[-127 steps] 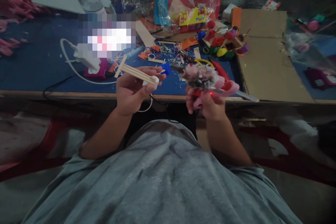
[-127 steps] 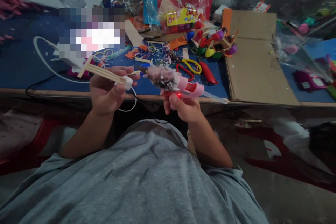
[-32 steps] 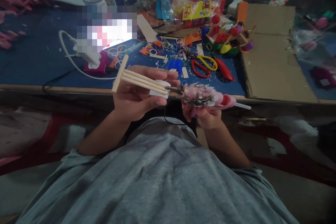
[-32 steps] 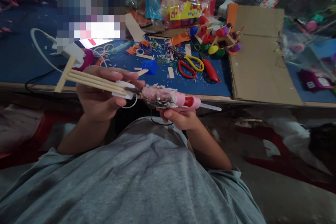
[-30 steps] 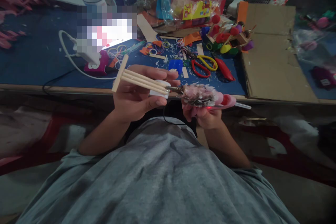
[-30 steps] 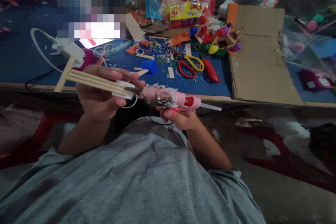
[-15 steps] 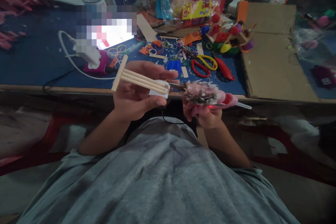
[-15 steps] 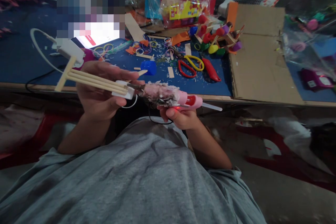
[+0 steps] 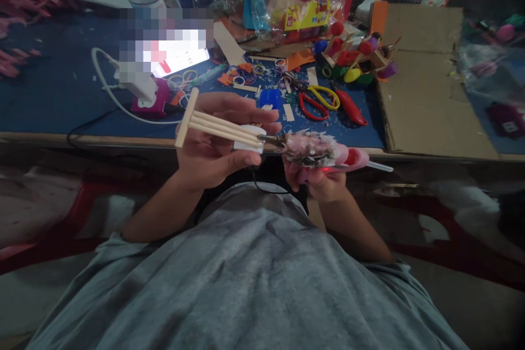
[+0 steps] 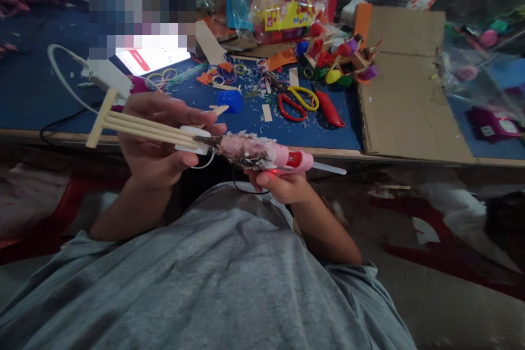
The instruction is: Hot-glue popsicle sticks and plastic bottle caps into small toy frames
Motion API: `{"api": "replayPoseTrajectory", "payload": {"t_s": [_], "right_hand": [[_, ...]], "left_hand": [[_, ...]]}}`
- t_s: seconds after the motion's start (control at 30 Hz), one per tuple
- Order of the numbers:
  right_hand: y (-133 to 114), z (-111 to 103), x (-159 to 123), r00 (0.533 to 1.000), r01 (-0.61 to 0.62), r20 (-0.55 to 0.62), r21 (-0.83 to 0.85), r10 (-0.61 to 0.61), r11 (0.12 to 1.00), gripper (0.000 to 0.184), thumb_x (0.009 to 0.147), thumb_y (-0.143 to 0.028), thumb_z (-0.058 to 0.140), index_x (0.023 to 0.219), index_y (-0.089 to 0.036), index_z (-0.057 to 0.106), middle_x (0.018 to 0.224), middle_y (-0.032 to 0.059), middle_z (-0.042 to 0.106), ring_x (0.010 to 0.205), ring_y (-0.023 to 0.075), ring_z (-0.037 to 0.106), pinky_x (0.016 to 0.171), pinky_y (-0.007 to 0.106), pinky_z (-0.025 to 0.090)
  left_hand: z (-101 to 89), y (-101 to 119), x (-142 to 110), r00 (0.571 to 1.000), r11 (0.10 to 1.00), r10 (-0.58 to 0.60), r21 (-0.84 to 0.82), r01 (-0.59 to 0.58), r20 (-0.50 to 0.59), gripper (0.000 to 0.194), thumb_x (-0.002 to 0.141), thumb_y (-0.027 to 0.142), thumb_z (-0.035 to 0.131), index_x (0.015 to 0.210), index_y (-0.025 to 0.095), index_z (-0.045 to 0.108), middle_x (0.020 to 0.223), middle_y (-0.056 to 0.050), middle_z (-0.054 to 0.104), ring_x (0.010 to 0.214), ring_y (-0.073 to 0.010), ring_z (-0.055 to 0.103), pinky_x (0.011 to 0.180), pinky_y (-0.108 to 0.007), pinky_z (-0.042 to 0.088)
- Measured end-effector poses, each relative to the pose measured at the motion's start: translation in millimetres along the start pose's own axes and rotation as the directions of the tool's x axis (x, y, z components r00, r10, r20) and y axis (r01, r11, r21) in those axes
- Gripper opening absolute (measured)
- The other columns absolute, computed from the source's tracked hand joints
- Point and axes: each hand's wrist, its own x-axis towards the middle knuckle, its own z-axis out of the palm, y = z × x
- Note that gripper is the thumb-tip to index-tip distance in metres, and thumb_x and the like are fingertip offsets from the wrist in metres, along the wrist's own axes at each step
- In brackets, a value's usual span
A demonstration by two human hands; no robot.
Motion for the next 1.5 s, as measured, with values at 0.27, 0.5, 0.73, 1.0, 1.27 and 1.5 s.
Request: {"api": "replayPoseTrajectory", "payload": {"t_s": [0.27,0.5,0.73,1.0,1.27,1.5], "right_hand": [[3.3,-0.9,-4.3,1.0,-0.007,-0.028,0.032,0.007,0.999,0.054,0.094,-0.076,0.092,0.098,-0.022,0.088,0.072,0.0011,0.07,0.048,0.0125,0.054,0.033,0.023,0.042],[-0.9,1.6,-1.6,0.999,0.052,0.004,0.037,-0.052,0.998,0.043,0.101,-0.065,0.091,0.097,-0.022,0.088,0.074,0.001,0.071,0.044,0.0097,0.053,0.033,0.021,0.042],[0.3,1.8,-4.6,0.999,0.032,0.012,0.046,-0.033,0.998,0.045,0.102,-0.067,0.089,0.101,-0.021,0.087,0.069,-0.0005,0.068,0.045,0.0105,0.053,0.035,0.021,0.043],[1.3,0.6,-2.2,0.999,0.032,-0.007,0.055,-0.032,0.998,0.046,0.101,-0.067,0.09,0.098,-0.021,0.086,0.072,0.0009,0.07,0.045,0.0109,0.053,0.033,0.021,0.041],[1.2,-0.4,-1.7,0.999,0.052,-0.012,0.049,-0.052,0.997,0.042,0.105,-0.065,0.087,0.103,-0.023,0.089,0.075,0.0017,0.073,0.045,0.0122,0.059,0.033,0.022,0.04],[1.3,-0.8,-2.8,0.999,0.045,-0.012,0.032,-0.044,0.998,0.046,0.106,-0.067,0.086,0.103,-0.021,0.087,0.072,0.0008,0.071,0.044,0.0122,0.059,0.035,0.023,0.041]], "left_hand": [[-6.3,-3.7,-3.0,0.998,0.996,-0.055,-0.064,0.054,-0.012,0.05,0.083,0.035,0.115,0.115,0.026,0.077,0.129,0.001,0.092,0.105,-0.0239,0.095,0.095,-0.039,0.083],[-6.9,-6.1,1.0,0.999,0.999,-0.031,-0.026,0.032,0.042,0.046,0.088,0.042,0.11,0.118,0.028,0.078,0.132,0.002,0.093,0.109,-0.0245,0.095,0.089,-0.033,0.082],[-1.6,-0.8,7.4,0.999,0.998,0.029,-0.056,-0.028,0.026,0.049,0.082,0.028,0.114,0.12,0.03,0.084,0.129,0.001,0.094,0.107,-0.027,0.096,0.086,-0.031,0.082],[2.6,4.6,-0.5,1.0,0.997,0.024,-0.08,-0.023,0.013,0.051,0.087,0.021,0.109,0.131,0.034,0.086,0.136,-0.001,0.093,0.116,-0.031,0.095,0.099,-0.041,0.084],[4.4,3.4,0.8,1.0,0.995,0.021,-0.097,-0.021,-0.003,0.05,0.083,0.023,0.113,0.122,0.028,0.082,0.132,-0.004,0.093,0.113,-0.0317,0.095,0.097,-0.045,0.084],[1.2,3.0,-0.5,0.999,0.999,-0.035,-0.029,0.035,0.007,0.048,0.085,0.035,0.112,0.118,0.03,0.078,0.13,0.0,0.093,0.113,-0.0295,0.094,0.097,-0.044,0.083]]}}
